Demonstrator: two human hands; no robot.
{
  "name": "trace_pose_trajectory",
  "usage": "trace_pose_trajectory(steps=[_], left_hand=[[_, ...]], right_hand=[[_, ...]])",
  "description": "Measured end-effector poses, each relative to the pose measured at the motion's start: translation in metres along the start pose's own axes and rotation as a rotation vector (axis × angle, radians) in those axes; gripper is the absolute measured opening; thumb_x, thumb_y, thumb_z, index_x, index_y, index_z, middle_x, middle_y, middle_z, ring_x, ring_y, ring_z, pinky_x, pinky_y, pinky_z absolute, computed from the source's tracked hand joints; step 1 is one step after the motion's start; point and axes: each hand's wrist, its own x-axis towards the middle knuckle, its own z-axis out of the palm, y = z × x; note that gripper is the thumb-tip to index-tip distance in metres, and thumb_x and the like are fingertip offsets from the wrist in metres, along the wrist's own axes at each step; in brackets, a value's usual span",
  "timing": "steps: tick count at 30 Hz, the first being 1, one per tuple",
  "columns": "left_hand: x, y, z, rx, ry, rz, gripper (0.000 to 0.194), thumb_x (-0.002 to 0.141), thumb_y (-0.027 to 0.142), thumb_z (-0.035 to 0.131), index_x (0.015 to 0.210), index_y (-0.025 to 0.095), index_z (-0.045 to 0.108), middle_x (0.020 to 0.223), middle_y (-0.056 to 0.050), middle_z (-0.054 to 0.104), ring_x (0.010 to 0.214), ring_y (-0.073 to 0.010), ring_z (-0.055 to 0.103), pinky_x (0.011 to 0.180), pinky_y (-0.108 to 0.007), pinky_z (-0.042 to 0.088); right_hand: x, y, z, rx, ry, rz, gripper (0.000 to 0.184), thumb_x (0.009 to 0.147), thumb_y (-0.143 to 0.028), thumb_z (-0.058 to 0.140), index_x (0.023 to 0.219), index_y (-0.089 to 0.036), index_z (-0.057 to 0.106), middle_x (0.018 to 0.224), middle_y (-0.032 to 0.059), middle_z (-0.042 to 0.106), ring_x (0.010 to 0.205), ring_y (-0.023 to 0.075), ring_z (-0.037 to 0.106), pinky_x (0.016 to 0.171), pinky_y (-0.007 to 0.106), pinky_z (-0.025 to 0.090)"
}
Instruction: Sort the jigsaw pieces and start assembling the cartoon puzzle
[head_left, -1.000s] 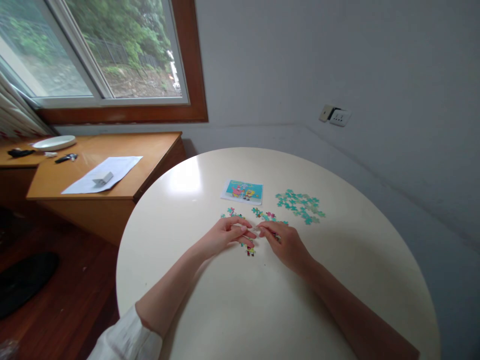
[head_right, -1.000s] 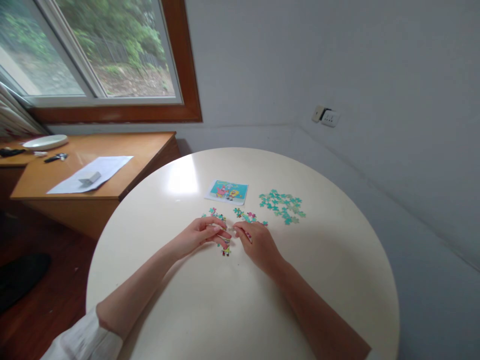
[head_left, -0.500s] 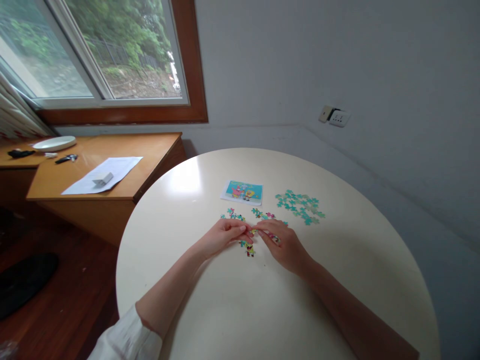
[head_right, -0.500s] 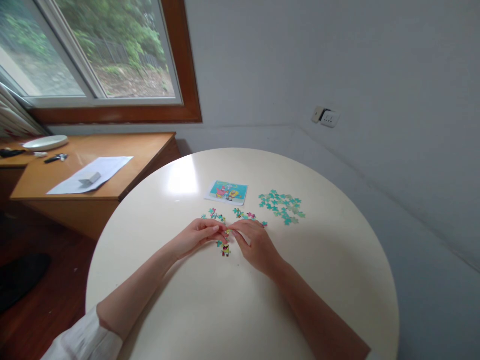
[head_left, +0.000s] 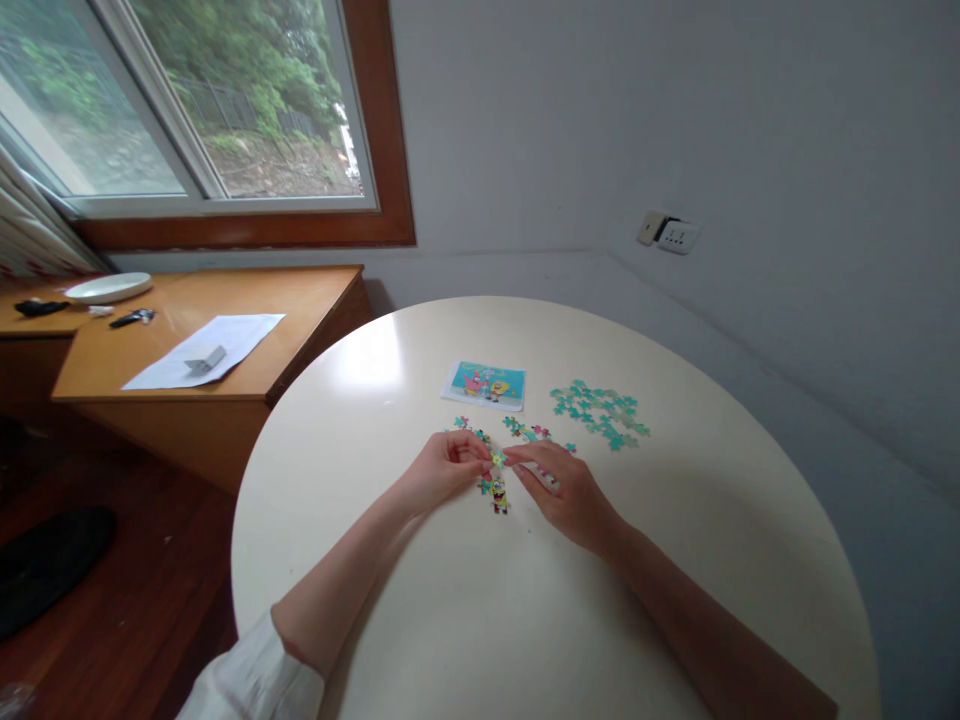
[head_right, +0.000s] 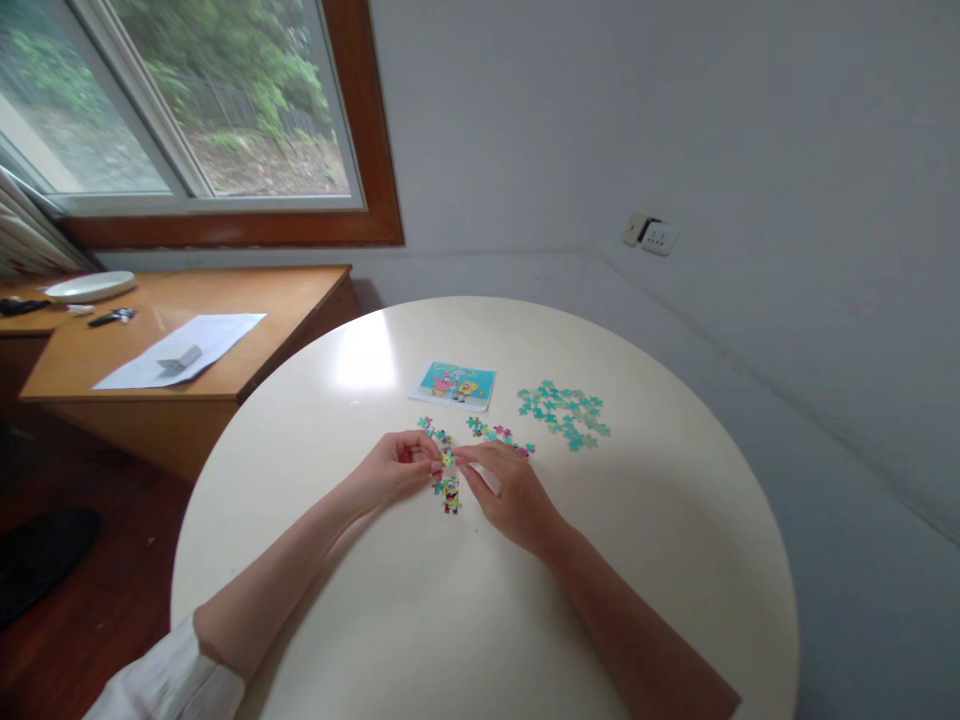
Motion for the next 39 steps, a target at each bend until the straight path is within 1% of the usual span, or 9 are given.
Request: trace_pose_trajectory(steps=[5, 10, 15, 22, 28, 34, 39], left_hand=[[0.0002, -0.0016, 0.0003, 0.031, -0.007, -0.007, 0.029, 0.054, 0.029, 0.077, 0.063, 0.013, 0.055, 0.053, 0.001, 0.06, 0.05, -0.0088, 0.055, 0.054, -0.021, 0.041], [0.0013, -0.004, 0.0004, 0.012, -0.036, -0.003, 0.033, 0.055, 0.031, 0.078, 0.066, 0.013, 0.053, 0.055, 0.0, 0.062, 0.052, -0.0103, 0.058, 0.055, -0.021, 0.041], [0.0013, -0.0041, 0.0001, 0.017, -0.047, -0.004, 0.034, 0.056, 0.032, 0.078, 0.068, 0.013, 0.053, 0.056, -0.001, 0.063, 0.054, -0.0118, 0.06, 0.056, -0.022, 0.043], [0.0023, -0.0052, 0.0002, -0.024, -0.027, -0.016, 0.036, 0.053, 0.035, 0.079, 0.068, 0.012, 0.056, 0.056, -0.001, 0.064, 0.053, -0.0115, 0.06, 0.058, -0.023, 0.045], [0.0029, -0.0067, -0.0007, -0.063, -0.024, -0.02, 0.035, 0.052, 0.029, 0.08, 0.07, 0.012, 0.056, 0.056, -0.001, 0.064, 0.053, -0.0113, 0.061, 0.058, -0.023, 0.045], [0.0033, -0.0071, -0.0007, -0.026, -0.007, -0.031, 0.033, 0.053, 0.028, 0.08, 0.071, 0.01, 0.059, 0.057, -0.001, 0.064, 0.052, -0.011, 0.06, 0.057, -0.023, 0.045], [0.0027, -0.0041, 0.0014, 0.007, 0.01, -0.048, 0.031, 0.052, 0.029, 0.079, 0.067, 0.01, 0.06, 0.054, -0.001, 0.063, 0.049, -0.0108, 0.059, 0.054, -0.022, 0.043]], right_hand=[[0.0001, 0.0033, 0.0025, -0.022, 0.024, -0.001, 0.013, 0.086, -0.022, 0.052, 0.095, -0.021, 0.062, 0.085, 0.0049, 0.069, 0.08, 0.0172, 0.064, 0.074, 0.031, 0.051], [0.0009, 0.0036, 0.0025, -0.018, 0.007, -0.035, 0.009, 0.086, -0.022, 0.053, 0.086, -0.021, 0.061, 0.078, 0.0038, 0.068, 0.075, 0.0166, 0.063, 0.071, 0.03, 0.05], [0.0018, 0.0029, 0.0011, -0.006, -0.004, -0.045, 0.008, 0.085, -0.02, 0.053, 0.083, -0.021, 0.06, 0.076, 0.0033, 0.067, 0.074, 0.0163, 0.062, 0.07, 0.03, 0.05], [0.0007, 0.0044, 0.0018, -0.032, 0.017, -0.03, 0.007, 0.084, -0.017, 0.053, 0.081, -0.02, 0.06, 0.074, 0.0032, 0.066, 0.072, 0.016, 0.061, 0.068, 0.029, 0.049], [0.0009, 0.0034, 0.0019, -0.033, 0.03, -0.037, 0.007, 0.083, -0.015, 0.054, 0.081, -0.019, 0.06, 0.074, 0.0034, 0.066, 0.071, 0.0164, 0.061, 0.068, 0.029, 0.048], [0.0008, 0.0041, 0.0019, -0.039, 0.039, -0.031, 0.008, 0.083, -0.015, 0.054, 0.08, -0.02, 0.06, 0.074, 0.004, 0.066, 0.071, 0.0168, 0.061, 0.066, 0.029, 0.048], [0.0004, 0.0051, 0.0017, -0.043, 0.035, -0.025, 0.008, 0.084, -0.017, 0.053, 0.081, -0.019, 0.06, 0.074, 0.0041, 0.066, 0.07, 0.0164, 0.061, 0.066, 0.029, 0.048]])
